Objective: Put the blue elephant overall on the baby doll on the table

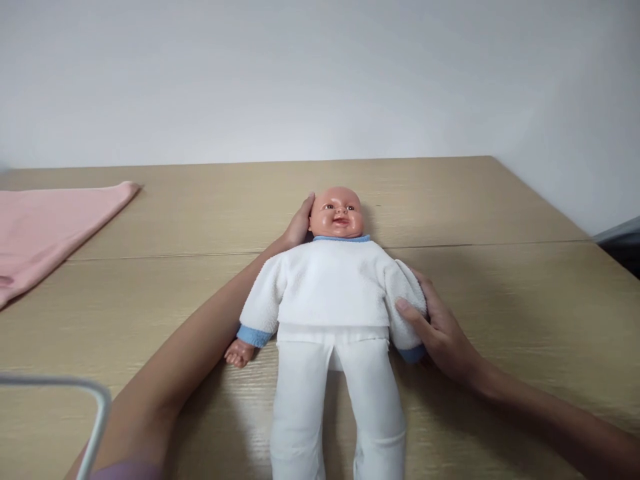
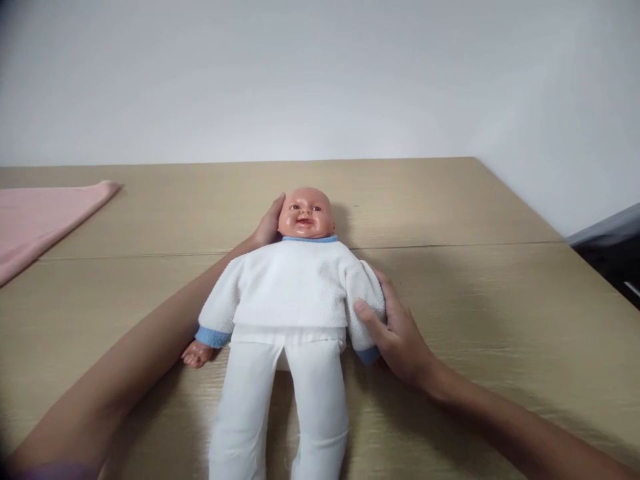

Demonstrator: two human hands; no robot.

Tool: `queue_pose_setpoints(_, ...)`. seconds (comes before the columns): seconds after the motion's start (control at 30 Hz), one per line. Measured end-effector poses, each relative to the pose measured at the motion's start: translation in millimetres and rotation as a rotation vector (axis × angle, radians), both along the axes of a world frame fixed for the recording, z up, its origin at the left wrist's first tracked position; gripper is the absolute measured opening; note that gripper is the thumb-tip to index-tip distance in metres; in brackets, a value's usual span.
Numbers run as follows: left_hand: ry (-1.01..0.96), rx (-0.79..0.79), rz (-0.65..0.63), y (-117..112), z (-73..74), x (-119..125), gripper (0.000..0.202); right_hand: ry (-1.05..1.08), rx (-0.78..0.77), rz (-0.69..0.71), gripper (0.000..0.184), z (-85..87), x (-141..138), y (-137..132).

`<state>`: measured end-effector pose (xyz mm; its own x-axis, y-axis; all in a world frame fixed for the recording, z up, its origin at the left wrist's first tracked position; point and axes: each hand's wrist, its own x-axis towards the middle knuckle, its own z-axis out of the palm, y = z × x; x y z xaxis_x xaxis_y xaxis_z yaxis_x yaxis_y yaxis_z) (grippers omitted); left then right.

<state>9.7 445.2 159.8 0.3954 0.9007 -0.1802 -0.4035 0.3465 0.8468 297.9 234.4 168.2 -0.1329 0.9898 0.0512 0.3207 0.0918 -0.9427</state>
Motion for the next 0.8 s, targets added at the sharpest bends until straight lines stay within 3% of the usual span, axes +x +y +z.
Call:
queue_pose_setpoints(0.23,-0.047,-0.027,-0.019,-1,-2.6,-2,0.08,-0.003,0.015,-0.002,0.07,-4.0,-1,3)
queue_pose_setpoints(0.47,-0.055,-0.029,0.057,-2,-0.1,-2,0.07,-0.003,0.036,0.002,0.07,-2.0,-2,4)
queue_pose_setpoints(0.8,0.017,0.119,0.206,-2,-2.3,-23,0.033,0.008,0.069,-0.014,0.069,-6.2,-4,7)
